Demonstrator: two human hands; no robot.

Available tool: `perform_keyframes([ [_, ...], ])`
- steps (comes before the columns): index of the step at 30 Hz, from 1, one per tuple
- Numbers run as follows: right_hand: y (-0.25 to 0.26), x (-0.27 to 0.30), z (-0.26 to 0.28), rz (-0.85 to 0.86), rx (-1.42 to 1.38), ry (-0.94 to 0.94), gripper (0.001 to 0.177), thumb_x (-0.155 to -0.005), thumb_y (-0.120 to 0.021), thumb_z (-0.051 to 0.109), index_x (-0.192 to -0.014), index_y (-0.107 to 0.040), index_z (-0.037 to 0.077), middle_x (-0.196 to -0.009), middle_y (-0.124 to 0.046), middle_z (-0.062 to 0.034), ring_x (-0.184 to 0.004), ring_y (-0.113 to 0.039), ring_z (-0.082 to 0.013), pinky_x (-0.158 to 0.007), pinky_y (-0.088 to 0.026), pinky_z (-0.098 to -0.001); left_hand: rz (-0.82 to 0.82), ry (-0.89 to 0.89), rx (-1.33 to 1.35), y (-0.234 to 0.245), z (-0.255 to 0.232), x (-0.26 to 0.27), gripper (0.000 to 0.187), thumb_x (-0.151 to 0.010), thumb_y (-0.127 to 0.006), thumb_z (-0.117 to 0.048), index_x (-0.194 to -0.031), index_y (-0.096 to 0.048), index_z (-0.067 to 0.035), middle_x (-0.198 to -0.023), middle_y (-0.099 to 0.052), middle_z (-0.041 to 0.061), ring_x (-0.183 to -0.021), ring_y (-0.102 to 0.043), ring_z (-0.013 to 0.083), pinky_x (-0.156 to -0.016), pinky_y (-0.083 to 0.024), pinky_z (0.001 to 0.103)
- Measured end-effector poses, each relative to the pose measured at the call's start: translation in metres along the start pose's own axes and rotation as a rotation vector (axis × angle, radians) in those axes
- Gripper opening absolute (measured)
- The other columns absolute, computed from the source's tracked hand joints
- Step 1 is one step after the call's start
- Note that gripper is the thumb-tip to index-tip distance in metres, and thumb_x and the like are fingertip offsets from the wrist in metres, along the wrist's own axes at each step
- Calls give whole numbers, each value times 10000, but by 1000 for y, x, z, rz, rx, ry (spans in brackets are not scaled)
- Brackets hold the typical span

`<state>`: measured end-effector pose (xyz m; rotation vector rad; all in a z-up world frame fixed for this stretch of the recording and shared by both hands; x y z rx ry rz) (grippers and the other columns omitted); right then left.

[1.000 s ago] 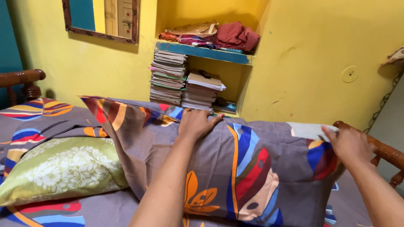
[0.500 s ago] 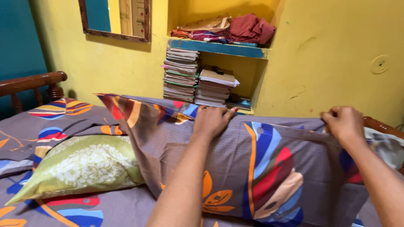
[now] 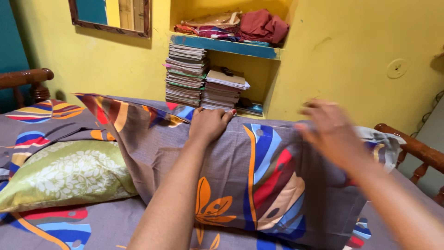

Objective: The person puts a pillowcase onto a pillow by hand on a bed.

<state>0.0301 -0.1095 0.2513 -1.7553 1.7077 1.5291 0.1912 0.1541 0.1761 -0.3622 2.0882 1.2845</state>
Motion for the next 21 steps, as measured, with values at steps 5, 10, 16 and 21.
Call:
perform_keyframes([
  [5, -65, -30, 107, 46, -281, 86, 558, -996, -605, 326, -1448, -510, 11, -1457, -563, -161, -1382, -523, -326, -1186, -403, -466, -50, -20, 48, 1, 7, -2, 420, -957, -458, -402, -980, -793, -151, -930, -760, 165, -970, -699, 324, -1082, -349, 533],
  [10, -110, 12, 50, 258, -170, -172, 690, -873, -592, 545, -1384, -577, 81, -1466, -543, -131, -1341, -493, -314, -1090, -345, -522, -91, -50, 33, -4, 7, 1, 389, -944, -473, -348, -939, -802, -141, -933, -759, 163, -963, -705, 321, -1098, -378, 502],
  [16, -76, 152, -134, 224, 214, -612, 687, -1011, -466, 599, -1388, -619, 46, -1437, -599, -195, -1343, -535, -363, -1091, -394, -525, -127, -39, 64, -5, 5, -2, 371, -917, -493, -346, -912, -807, -148, -919, -762, 163, -958, -705, 315, -1081, -390, 493],
  [21, -28, 185, -194, 418, 431, -856, 507, -1110, -531, 520, -1207, -763, 79, -1209, -763, -159, -1142, -728, -310, -1020, -552, -427, -103, -31, 60, -6, 6, -6, 368, -920, -486, -333, -910, -806, -152, -919, -762, 163, -955, -707, 312, -1075, -400, 485],
])
Point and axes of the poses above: each hand's wrist, its own x-axis away from the middle knuckle, its own y-axis out of the back of the hand, z = x × y, the point moved 5 cm from there along -x, towards the middle knuckle
